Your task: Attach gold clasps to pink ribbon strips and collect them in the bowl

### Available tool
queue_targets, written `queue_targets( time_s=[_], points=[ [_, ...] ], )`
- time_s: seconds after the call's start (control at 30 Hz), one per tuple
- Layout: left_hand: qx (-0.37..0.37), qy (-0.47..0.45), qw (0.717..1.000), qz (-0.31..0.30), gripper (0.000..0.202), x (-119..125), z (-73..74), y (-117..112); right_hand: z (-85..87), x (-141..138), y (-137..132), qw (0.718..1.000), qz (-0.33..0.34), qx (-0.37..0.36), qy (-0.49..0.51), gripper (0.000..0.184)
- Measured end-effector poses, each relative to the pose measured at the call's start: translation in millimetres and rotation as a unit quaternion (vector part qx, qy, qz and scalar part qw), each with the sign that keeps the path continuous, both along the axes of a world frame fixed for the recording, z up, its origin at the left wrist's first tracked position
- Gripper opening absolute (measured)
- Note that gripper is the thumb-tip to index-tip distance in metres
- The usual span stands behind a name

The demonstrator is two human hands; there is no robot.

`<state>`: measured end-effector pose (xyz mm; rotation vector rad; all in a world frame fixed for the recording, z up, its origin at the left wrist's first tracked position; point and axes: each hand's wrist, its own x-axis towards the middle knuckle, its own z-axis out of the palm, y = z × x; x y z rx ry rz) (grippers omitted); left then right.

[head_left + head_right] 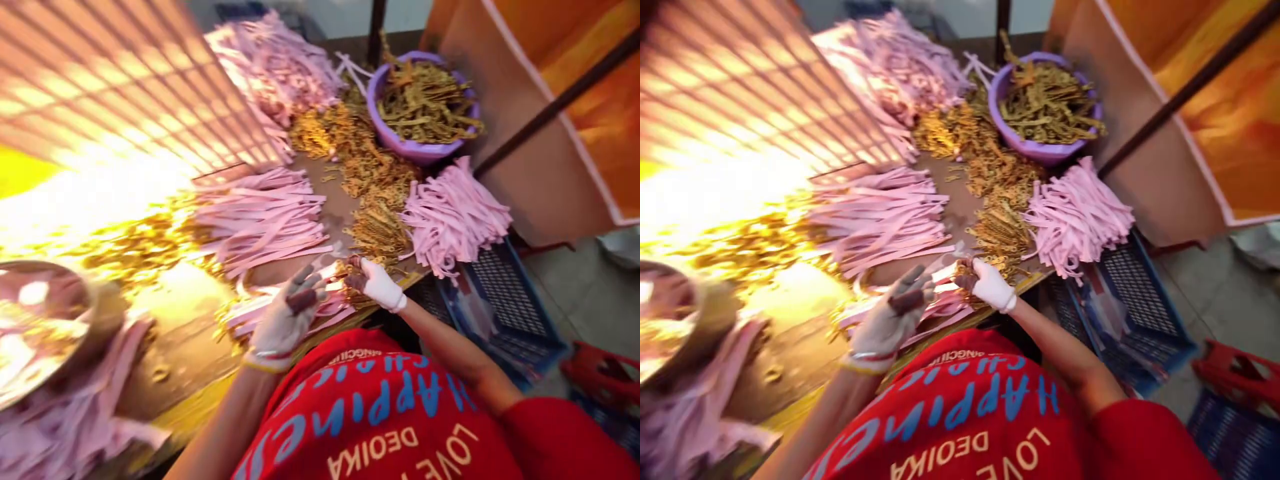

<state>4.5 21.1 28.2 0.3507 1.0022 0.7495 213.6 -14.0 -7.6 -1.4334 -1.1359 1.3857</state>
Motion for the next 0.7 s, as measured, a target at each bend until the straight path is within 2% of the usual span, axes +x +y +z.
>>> queue_targets(
  time_s=[0.07,0.17,0.27,0.4,0.5,0.6,0.63,0.67,0.7],
  points=[
    [-0.009,-0.035,0.999,0.027,0.061,-9,2.6,-6,2.7,-24,-8,0.991,0.006,-0.021,0.129,0.049],
    [0.027,-0.043,0.998,0.026,0.063,-2,0.6,-10,9.6,-47,-12,0.974,-0.005,-0.065,0.216,0.052],
    [0.101,0.029,0.994,0.000,0.063,2,0.2,-14,8.3,-55,-9,0.972,-0.035,-0.080,0.218,0.053],
    [0.184,0.173,0.966,-0.049,0.063,0,-1.4,-17,-2.5,-59,-9,0.979,-0.071,-0.071,0.178,0.055],
    [0.161,0.196,0.963,-0.087,0.066,-4,-4.8,-15,-8.0,-61,-12,0.989,-0.062,-0.043,0.129,0.050],
    [0.082,0.124,0.983,-0.107,0.071,-14,-1.2,-12,-3.7,-56,-12,1.000,0.003,0.004,0.002,0.039],
    [0.053,0.100,0.987,-0.113,0.074,-17,2.2,-12,1.7,-52,-12,0.996,0.035,0.023,-0.078,0.038],
    [0.032,0.082,0.988,-0.124,0.076,-19,5.6,-11,9.5,-48,-11,0.980,0.075,0.043,-0.178,0.038],
    [0.015,0.067,0.987,-0.147,0.076,-17,7.9,-10,19.1,-45,-10,0.951,0.121,0.057,-0.278,0.040]
  ],
)
